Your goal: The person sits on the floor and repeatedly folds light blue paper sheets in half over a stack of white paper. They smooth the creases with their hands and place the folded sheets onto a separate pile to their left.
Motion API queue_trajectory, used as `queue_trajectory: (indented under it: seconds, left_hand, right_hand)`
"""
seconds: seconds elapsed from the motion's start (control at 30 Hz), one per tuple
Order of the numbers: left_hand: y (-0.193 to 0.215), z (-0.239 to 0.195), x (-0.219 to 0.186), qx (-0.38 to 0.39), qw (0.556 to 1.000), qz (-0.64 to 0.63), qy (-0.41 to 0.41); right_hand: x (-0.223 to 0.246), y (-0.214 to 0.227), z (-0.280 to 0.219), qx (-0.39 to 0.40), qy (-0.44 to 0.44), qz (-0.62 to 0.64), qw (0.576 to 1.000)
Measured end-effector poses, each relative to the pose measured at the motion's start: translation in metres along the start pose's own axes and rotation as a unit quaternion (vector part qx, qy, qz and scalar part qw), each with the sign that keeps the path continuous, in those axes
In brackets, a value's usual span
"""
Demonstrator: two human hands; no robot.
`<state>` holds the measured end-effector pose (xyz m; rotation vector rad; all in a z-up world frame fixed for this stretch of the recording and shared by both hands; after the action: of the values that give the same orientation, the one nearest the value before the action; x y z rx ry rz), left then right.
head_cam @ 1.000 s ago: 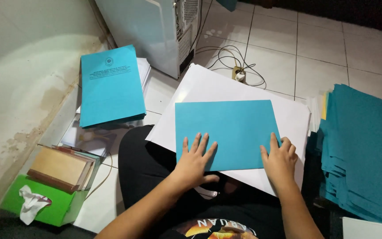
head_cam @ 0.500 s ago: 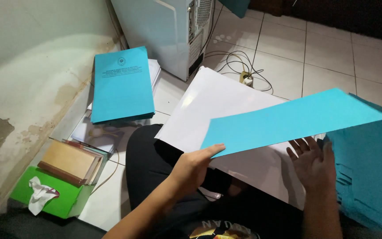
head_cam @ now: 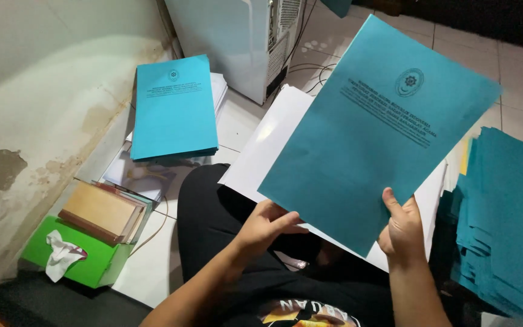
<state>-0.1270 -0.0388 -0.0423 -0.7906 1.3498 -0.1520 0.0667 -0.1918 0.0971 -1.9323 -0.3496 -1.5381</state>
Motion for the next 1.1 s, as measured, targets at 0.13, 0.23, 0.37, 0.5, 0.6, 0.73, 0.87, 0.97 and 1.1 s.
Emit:
queue_trajectory:
  seconds: [0.13,0.23,0.37,0.5,0.6,0.73,0.87,0.97,1.1]
  left_hand:
    - [-0.046,-0.007,-0.023,0.0,1.0,-0.013,0.019]
    - [-0.052,-0.006,-0.058,-0.098,0.994,0.033,0.046]
    - [-0.01,0.008,-0.073,-0.298,0.953,0.041,-0.042]
    - [0.126,0.044,-0.033,-0.379,0.917,0.018,-0.124]
    - [0.178,0.055,-0.076,-0.43,0.887,0.017,-0.164]
    - [0.262,0.072,-0.086,-0.489,0.86,0.011,-0.142]
    - [0.339,0.084,-0.051,-0.524,0.845,-0.026,-0.103]
    - [0.332,0.079,-0.057,-0.53,0.841,-0.043,-0.099]
    - [0.296,0.071,-0.078,-0.542,0.834,-0.01,-0.102]
  right_hand:
    - [-0.011,-0.029,0.006,0.025,0.02,-0.02,0.999]
    - [-0.027,-0.029,0.026,0.092,0.03,-0.033,0.995]
    - [-0.045,-0.027,0.051,0.178,0.08,-0.249,0.949]
    - [-0.099,0.004,0.073,0.151,0.084,-0.451,0.876]
    - [-0.096,-0.004,0.063,0.162,0.136,-0.562,0.8]
    - [-0.099,-0.005,0.062,0.159,0.16,-0.607,0.762]
    - [-0.1,-0.005,0.061,0.162,0.17,-0.612,0.755]
    - [-0.094,-0.01,0.059,0.161,0.164,-0.616,0.754]
    - [-0.092,-0.012,0.057,0.161,0.155,-0.616,0.756]
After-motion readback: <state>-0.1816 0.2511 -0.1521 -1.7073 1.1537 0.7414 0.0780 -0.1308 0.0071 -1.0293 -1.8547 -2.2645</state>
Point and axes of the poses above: each hand's wrist, its own z-axis towards the middle knuckle, its own y-axis out of the back of the hand, x = y × z, the point moved 1 cm from there along z, towards the middle knuckle, and after that the axes turned 8 degrees about x, right-handed, at the moved point
